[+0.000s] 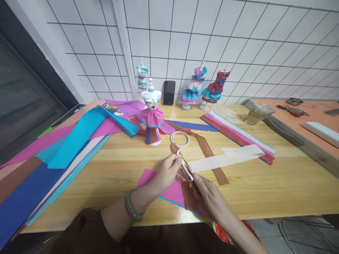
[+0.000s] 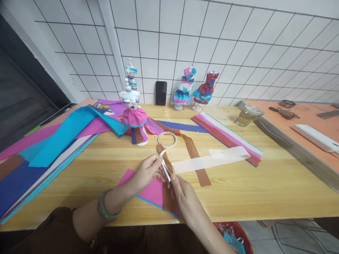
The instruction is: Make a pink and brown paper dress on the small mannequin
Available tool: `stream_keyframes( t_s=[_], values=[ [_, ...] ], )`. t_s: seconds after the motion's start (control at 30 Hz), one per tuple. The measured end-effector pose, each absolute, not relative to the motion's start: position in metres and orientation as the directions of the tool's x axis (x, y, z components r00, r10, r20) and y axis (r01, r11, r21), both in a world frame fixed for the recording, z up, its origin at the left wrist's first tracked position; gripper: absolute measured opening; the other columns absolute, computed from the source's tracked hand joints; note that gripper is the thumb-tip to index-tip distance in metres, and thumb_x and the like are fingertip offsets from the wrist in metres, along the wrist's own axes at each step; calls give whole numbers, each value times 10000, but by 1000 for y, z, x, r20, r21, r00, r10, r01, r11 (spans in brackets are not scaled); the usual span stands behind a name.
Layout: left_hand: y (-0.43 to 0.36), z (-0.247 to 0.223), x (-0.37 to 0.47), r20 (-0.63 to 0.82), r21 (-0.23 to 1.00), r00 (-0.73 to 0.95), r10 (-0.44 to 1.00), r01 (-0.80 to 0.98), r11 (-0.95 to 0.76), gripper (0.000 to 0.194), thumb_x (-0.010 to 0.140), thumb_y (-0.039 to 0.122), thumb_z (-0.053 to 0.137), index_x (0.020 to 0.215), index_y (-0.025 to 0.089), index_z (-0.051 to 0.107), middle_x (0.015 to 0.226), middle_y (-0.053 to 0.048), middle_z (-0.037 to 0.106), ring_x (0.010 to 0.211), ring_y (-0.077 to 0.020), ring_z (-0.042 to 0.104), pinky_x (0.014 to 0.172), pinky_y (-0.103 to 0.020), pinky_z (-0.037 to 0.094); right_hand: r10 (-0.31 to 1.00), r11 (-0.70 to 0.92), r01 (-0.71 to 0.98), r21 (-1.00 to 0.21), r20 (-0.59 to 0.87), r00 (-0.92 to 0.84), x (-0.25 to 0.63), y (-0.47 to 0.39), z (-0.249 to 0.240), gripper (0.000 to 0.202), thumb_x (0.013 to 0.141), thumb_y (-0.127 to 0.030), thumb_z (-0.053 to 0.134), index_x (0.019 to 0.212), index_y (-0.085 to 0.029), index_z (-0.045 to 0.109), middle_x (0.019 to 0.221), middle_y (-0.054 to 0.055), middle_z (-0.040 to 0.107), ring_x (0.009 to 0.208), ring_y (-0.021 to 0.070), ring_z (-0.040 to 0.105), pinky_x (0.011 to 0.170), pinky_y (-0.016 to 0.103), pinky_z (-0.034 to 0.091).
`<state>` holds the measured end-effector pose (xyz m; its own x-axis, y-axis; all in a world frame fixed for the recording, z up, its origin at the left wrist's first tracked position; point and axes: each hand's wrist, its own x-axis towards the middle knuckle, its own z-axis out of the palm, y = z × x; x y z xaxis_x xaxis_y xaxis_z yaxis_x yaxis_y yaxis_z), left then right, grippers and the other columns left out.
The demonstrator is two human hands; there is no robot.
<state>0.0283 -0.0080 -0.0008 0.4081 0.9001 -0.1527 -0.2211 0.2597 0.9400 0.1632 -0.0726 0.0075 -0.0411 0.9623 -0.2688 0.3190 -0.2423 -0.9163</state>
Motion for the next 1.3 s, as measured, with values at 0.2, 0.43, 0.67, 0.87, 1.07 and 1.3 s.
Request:
stream_keyframes(
  t_s=[0.2, 0.43, 0.67, 0.87, 1.07, 1.3],
  values=[
    [-9, -4, 30, -129, 938, 406, 905, -247, 244, 277, 815, 432, 477, 737, 167, 455, 581, 8, 591, 508, -119, 605, 472, -219, 498, 968, -223, 342, -913, -248, -32, 164, -72, 3, 439, 875, -548, 307, 656, -189, 434, 538, -26, 397, 510, 117, 375, 493, 246, 274],
    [-9, -3, 31, -124, 945, 393, 911, -234, 229, 238, 840, 386, 446, 744, 168, 444, 592, 14, 582, 501, -108, 598, 470, -208, 494, 968, -224, 343, -912, -248, -28, 164, -73, 3, 437, 868, -558, 304, 646, -195, 403, 541, -33, 346, 507, 117, 328, 482, 247, 246],
    [-9, -4, 32, -143, 936, 393, 908, -244, 253, 268, 818, 424, 469, 750, 166, 448, 600, 13, 585, 507, -110, 602, 472, -211, 495, 972, -213, 361, -908, -234, -13, 165, -72, 0, 430, 870, -546, 314, 642, -191, 396, 564, -30, 360, 525, 115, 332, 493, 242, 256],
    [-9, -4, 32, -141, 937, 390, 910, -243, 249, 256, 830, 405, 454, 743, 164, 453, 597, 19, 575, 506, -100, 595, 470, -207, 499, 974, -205, 361, -910, -228, -20, 166, -71, -2, 417, 869, -537, 328, 650, -189, 395, 561, -38, 360, 530, 114, 341, 505, 240, 263],
    [-9, -5, 31, -151, 929, 394, 907, -256, 266, 268, 814, 422, 478, 744, 165, 452, 620, 18, 577, 517, -100, 597, 476, -212, 506, 974, -208, 367, -907, -227, -9, 165, -71, -2, 419, 864, -541, 327, 633, -194, 377, 545, -44, 343, 516, 114, 331, 487, 239, 242],
    [-9, -4, 30, -162, 916, 425, 891, -271, 296, 256, 832, 405, 466, 763, 158, 460, 636, -5, 601, 554, -115, 615, 511, -223, 509, 977, -197, 412, -890, -212, 9, 165, -70, 3, 424, 858, -547, 327, 623, -197, 368, 537, -44, 335, 520, 119, 341, 494, 236, 257]
  ],
)
